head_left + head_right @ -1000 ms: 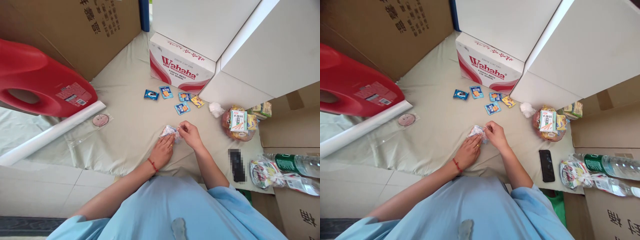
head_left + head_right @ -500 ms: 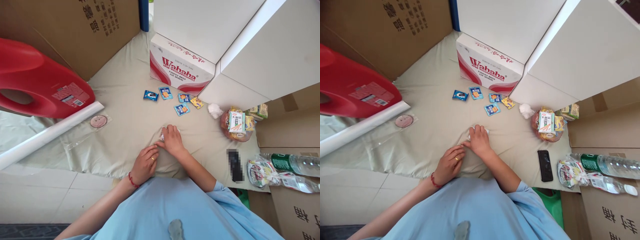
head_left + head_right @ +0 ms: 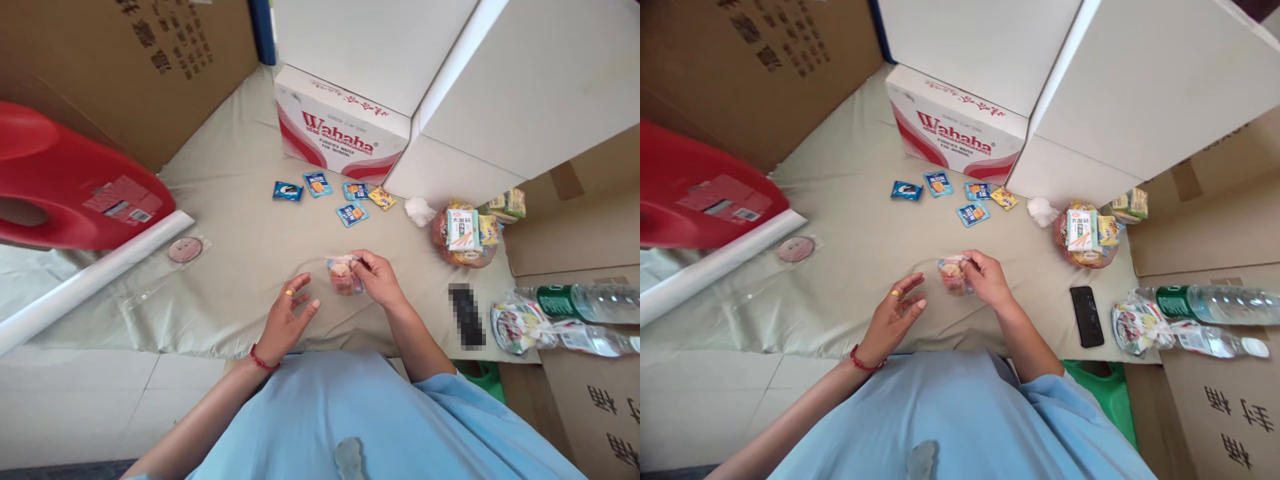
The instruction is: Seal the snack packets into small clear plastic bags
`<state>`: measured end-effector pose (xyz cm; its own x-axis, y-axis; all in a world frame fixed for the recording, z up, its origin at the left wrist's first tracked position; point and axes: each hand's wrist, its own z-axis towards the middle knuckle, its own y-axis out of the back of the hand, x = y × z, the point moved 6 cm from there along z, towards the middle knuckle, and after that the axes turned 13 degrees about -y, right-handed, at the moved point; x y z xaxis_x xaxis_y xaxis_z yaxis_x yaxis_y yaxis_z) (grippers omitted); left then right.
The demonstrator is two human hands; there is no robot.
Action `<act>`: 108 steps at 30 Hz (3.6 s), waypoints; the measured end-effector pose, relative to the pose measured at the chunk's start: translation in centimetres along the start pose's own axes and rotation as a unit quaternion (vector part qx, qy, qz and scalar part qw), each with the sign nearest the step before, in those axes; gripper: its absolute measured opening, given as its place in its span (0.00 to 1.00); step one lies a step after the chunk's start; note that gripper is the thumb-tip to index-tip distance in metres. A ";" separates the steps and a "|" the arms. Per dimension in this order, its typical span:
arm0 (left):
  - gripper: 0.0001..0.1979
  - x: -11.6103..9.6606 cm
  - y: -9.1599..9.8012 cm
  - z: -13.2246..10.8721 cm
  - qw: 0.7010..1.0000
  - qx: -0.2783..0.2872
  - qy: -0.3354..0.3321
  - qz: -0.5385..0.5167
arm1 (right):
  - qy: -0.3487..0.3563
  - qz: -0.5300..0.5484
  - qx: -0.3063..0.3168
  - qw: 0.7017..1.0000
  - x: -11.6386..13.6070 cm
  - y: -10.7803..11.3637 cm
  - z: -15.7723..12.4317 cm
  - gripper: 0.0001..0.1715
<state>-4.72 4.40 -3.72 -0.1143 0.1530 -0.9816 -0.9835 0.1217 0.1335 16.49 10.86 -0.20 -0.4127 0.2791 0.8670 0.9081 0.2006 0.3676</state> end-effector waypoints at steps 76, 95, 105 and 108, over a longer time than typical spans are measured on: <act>0.10 1.6 3.3 -3.9 0.811 -0.027 -0.316 0.492 | 0.027 -0.343 -0.494 0.798 -7.6 17.4 -2.0 0.22; 0.12 1.8 3.2 -4.1 0.810 -0.022 -0.324 0.488 | -0.096 -0.302 -0.556 0.769 -17.9 30.0 -7.2 0.11; 0.13 1.9 3.3 -4.0 0.813 -0.016 -0.309 0.493 | -0.101 -0.263 -0.623 0.730 -17.4 33.9 -8.6 0.17; 0.13 2.0 3.3 -3.9 0.813 -0.017 -0.299 0.499 | -0.061 -0.310 -0.633 0.707 -15.4 33.3 -8.5 0.22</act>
<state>-8.74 1.23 -5.74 -0.7797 0.6096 -0.1430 -0.4471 -0.3821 0.8088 53.71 5.24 1.60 -0.6916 0.6007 0.4010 -0.1453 -0.6596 0.7374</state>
